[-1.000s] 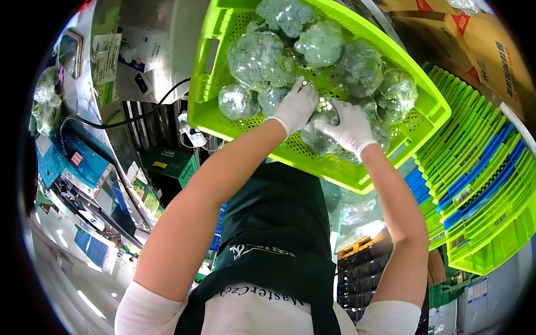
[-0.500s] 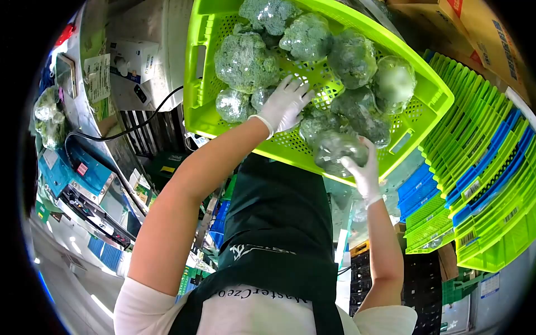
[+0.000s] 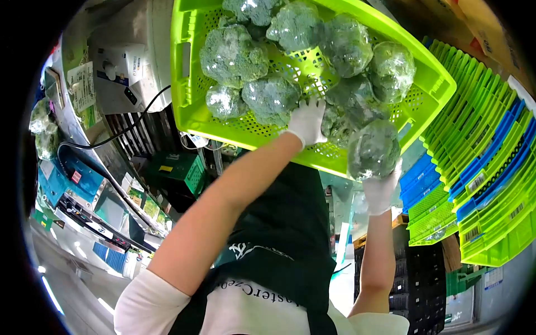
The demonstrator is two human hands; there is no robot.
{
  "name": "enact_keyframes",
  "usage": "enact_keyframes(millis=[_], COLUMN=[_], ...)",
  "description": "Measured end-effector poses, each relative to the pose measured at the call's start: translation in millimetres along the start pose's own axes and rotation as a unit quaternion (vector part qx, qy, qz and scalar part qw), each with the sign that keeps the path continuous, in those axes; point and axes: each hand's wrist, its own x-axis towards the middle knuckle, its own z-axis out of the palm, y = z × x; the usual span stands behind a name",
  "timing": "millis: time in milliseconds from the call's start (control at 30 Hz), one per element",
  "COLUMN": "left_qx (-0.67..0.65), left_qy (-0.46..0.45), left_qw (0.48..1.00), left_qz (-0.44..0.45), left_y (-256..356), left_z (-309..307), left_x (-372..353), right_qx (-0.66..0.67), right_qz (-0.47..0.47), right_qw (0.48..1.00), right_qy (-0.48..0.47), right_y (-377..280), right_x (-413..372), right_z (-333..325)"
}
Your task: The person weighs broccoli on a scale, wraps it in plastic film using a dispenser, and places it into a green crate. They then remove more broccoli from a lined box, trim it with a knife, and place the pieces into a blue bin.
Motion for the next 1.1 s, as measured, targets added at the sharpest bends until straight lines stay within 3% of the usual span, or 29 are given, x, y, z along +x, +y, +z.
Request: enact_keyframes(millis=[33,133,300,367,400,500,633,700,800,867,900,933,1000,1033,1067,1100], left_qx=[-0.023,-0.06,-0.058,-0.055,-0.076,0.05,0.054,-0.043,0.131,0.024,0.15,0.134,0.102,0.223,0.188,0.15], left_qy=[-0.045,-0.114,-0.152,-0.119,-0.124,0.019,0.033,0.081,0.128,0.007,0.08,0.061,0.022,0.203,0.152,0.1], left_qw=[0.999,0.992,0.986,0.991,0.989,0.997,0.996,0.995,0.977,0.999,0.984,0.988,0.993,0.952,0.97,0.983], left_qz=[-0.001,-0.013,-0.032,-0.018,-0.012,0.056,0.066,0.043,0.109,0.046,0.056,0.053,0.048,0.046,0.038,0.034], left_y=[-6,-12,-2,-5,-7,-7,-12,-21,-45,-20,-16,-15,-12,-28,-26,-25], left_z=[-6,-19,-22,-13,-13,16,17,43,109,49,46,40,28,85,75,65], left_x=[5,10,11,9,6,-11,-9,3,31,4,-3,-5,-8,16,12,6], right_qx=[0.114,0.137,0.064,0.096,0.043,-0.078,-0.122,-0.198,-0.253,-0.37,-0.357,-0.345,-0.307,-0.312,-0.304,-0.279], right_qz=[0.068,0.084,0.052,0.059,0.029,-0.039,-0.036,-0.068,-0.127,-0.156,-0.161,-0.165,-0.107,-0.097,-0.122,-0.044], right_qw=[0.991,0.987,0.997,0.994,0.999,0.996,0.992,0.978,0.953,0.906,0.912,0.917,0.941,0.939,0.938,0.955], right_qy=[-0.001,0.008,-0.002,-0.005,0.0,0.023,0.02,-0.011,-0.105,-0.13,-0.121,-0.112,-0.096,-0.112,-0.112,-0.094], right_y=[-4,-7,2,-2,2,10,10,21,36,54,69,82,87,88,89,91], right_x=[-1,5,14,7,7,3,-3,16,50,83,98,112,137,138,130,134], right_z=[-1,4,-16,-3,-7,-8,41,65,127,148,158,165,175,178,184,180])
